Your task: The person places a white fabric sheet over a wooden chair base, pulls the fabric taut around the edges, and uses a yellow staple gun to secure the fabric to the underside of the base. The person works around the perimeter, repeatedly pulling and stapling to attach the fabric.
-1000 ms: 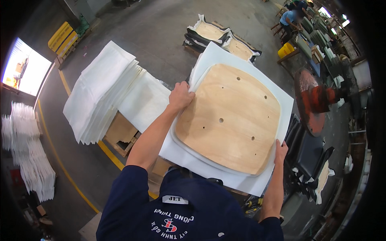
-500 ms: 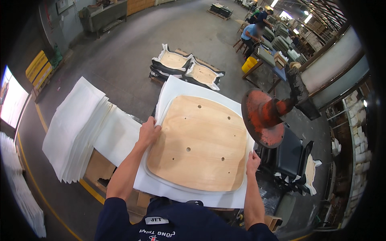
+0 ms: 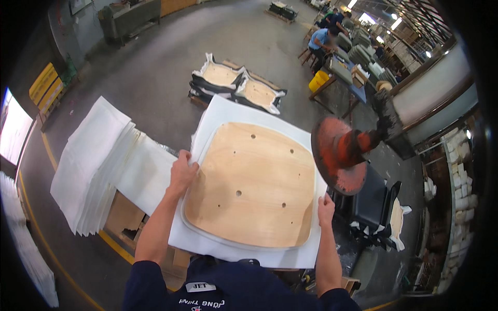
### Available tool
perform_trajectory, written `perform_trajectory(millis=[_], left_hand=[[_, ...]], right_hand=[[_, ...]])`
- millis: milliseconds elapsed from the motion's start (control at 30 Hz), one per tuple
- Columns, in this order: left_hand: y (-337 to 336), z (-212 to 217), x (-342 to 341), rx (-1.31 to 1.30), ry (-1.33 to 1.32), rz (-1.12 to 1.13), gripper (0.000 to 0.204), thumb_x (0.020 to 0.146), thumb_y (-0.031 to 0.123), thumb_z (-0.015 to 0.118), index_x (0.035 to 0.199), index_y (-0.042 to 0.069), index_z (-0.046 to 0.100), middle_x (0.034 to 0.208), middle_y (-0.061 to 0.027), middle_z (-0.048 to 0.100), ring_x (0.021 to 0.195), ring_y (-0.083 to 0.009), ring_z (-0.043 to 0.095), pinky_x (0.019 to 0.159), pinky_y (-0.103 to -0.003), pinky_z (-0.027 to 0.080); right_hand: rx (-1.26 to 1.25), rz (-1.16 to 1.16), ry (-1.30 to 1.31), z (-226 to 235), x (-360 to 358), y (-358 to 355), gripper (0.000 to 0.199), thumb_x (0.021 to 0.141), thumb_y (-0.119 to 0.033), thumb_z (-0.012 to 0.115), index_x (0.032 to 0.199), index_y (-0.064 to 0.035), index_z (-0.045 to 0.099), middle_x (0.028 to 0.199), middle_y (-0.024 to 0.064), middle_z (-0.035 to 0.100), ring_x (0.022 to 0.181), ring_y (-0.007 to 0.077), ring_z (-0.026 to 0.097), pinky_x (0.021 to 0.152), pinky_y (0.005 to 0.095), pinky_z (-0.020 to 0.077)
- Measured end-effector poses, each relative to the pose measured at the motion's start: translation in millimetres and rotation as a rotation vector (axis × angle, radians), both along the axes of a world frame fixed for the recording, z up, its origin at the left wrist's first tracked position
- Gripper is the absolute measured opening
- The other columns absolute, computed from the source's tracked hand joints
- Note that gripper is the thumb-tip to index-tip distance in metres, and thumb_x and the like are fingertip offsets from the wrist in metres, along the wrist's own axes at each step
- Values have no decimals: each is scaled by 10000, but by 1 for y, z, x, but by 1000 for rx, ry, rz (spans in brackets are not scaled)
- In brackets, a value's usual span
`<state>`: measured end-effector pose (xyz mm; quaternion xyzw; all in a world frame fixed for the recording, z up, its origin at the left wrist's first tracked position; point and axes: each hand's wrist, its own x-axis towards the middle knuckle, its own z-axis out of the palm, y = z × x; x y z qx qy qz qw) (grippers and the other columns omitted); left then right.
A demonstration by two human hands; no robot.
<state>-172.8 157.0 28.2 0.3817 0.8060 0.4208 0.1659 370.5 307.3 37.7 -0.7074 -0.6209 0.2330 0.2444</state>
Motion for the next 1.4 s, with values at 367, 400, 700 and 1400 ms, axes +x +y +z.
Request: perform_trajectory(millis=[367,400,700,1400], left_hand=[[-197,-3,5,-402,-435,-36,473,943,254,694,1270,-75,601,996,-138,717,860,-163,662,773,-331,528],[-193,5,11,-419,-535,-20,474,942,253,694,1273,-75,604,1012,-138,720,871,-166,666,780,-333,529],[-176,34,33,-265,-893,49,463,951,188,642,1314,-91,577,1165,-140,708,990,-183,683,864,-327,542],[-189,71,2,-217,-3,84,668,925,221,679,1493,-17,419,1300,-185,642,1142,-288,635,970,-405,488]], right_hand=[[-608,-239,351,11,91,-176,409,990,-189,663,1313,51,594,1049,116,730,837,164,699,685,325,573],[-624,-295,443,7,90,-185,414,990,-192,669,1299,74,594,1042,124,728,841,168,701,699,335,572],[-809,-410,1005,38,58,-177,500,990,-268,620,1370,41,519,1202,179,684,1021,281,720,832,406,616],[-569,8,-325,63,104,-130,561,957,-194,676,1431,49,501,1092,210,739,967,299,736,842,404,576]])
